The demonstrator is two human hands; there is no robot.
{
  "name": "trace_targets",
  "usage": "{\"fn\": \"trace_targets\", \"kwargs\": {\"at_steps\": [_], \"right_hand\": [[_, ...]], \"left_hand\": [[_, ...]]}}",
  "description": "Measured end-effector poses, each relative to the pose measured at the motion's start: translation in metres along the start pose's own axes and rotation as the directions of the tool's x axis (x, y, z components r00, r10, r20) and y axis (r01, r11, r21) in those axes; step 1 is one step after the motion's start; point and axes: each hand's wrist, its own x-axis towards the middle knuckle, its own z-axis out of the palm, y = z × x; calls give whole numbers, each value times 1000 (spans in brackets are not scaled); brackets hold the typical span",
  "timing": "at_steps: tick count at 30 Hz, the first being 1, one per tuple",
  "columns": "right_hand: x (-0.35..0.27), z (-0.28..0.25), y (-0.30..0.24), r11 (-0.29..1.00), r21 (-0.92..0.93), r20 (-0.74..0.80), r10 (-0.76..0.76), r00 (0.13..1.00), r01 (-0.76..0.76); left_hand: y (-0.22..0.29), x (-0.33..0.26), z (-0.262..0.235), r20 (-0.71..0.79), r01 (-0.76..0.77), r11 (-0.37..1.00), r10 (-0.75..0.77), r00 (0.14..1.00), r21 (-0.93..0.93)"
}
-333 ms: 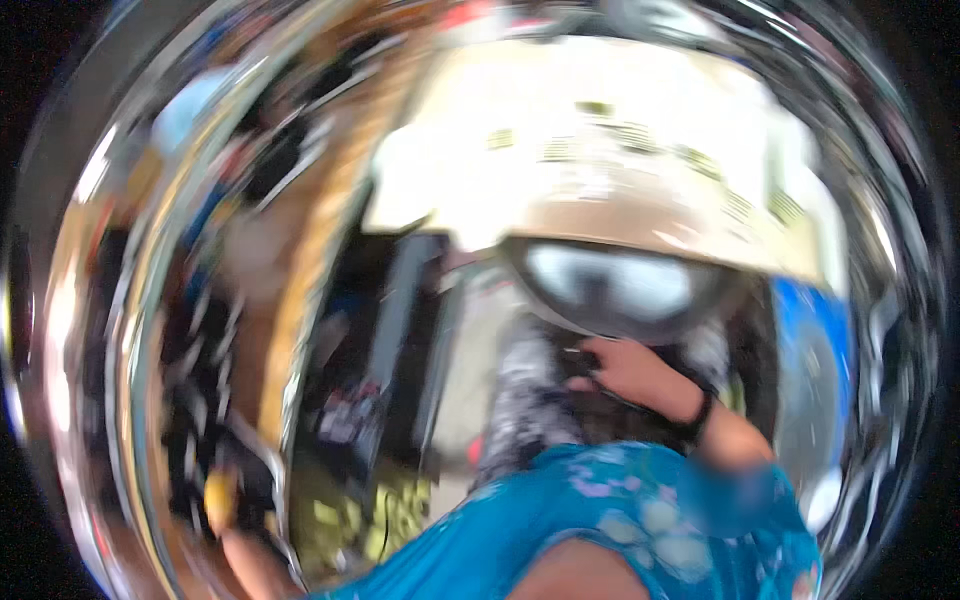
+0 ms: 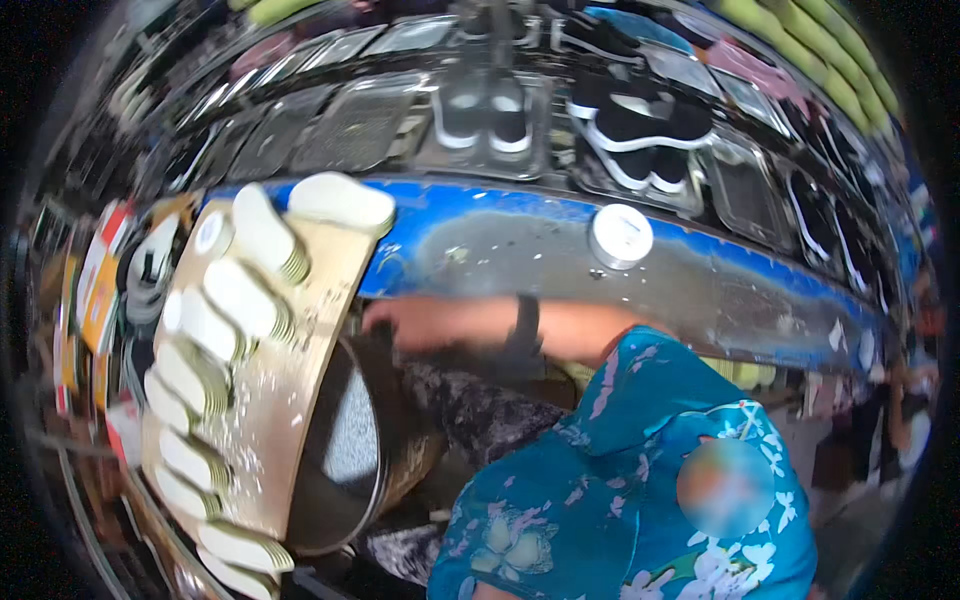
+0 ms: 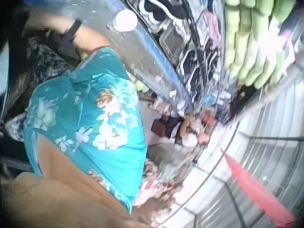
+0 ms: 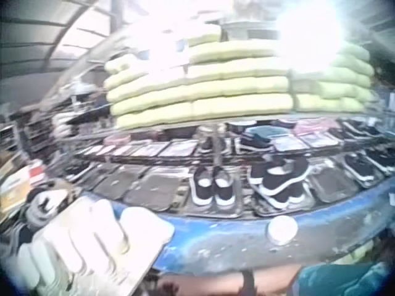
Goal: The person trims the edges of shoes using shears, inserts insoles into the shoes, and places the finished products onto a rack.
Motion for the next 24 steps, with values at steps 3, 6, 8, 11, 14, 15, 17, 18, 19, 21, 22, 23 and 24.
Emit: {"fn": "trace_targets", "kwargs": {"at_steps": [3, 6, 8, 11, 14, 15, 17, 18, 19, 21, 22, 23, 24], "right_hand": [[30, -92, 34, 957, -289, -546, -135, 827, -34], [36, -178, 52, 723, -613, -739, -384, 554, -317], [42, -231, 84, 614, -646, -749, -395, 532, -453], [83, -251, 112, 663, -596, -770, -312, 556, -453], [123, -248, 116, 709, -634, -705, -364, 609, -310], [129, -247, 111, 664, -707, -643, -458, 614, -245], [140, -239, 98, 667, -682, -611, -294, 735, -300], [140, -248, 96, 702, -632, -652, -253, 714, -328], [142, -253, 94, 739, -577, -686, -207, 698, -347], [133, -256, 86, 770, -496, -780, -190, 596, -403], [123, -247, 64, 822, -463, -811, -243, 533, -330], [104, -234, 36, 866, -430, -841, -281, 463, -255], [85, -228, 19, 916, -368, -850, -260, 458, -163]], "left_hand": [[53, 85, 97, 117, -335, 939, 325, 938, 74], [83, 124, 175, -5, -509, 858, 510, 860, -73], [100, 132, 206, 118, -361, 929, 351, 929, 79], [114, 127, 190, 109, -382, 910, 369, 923, 159], [119, 128, 191, 71, -432, 892, 427, 902, 132], [118, 131, 191, 1, -504, 859, 506, 862, 94], [115, 129, 186, 208, -333, 926, 296, 932, 177], [106, 130, 195, 204, -342, 926, 309, 929, 156], [102, 130, 196, 201, -344, 928, 314, 928, 141], [96, 128, 197, 92, -352, 935, 347, 933, 43], [91, 129, 199, 26, -359, 929, 362, 932, -92], [87, 127, 200, -38, -373, 901, 374, 927, -224], [90, 130, 195, -45, -354, 871, 361, 931, -340]]}}
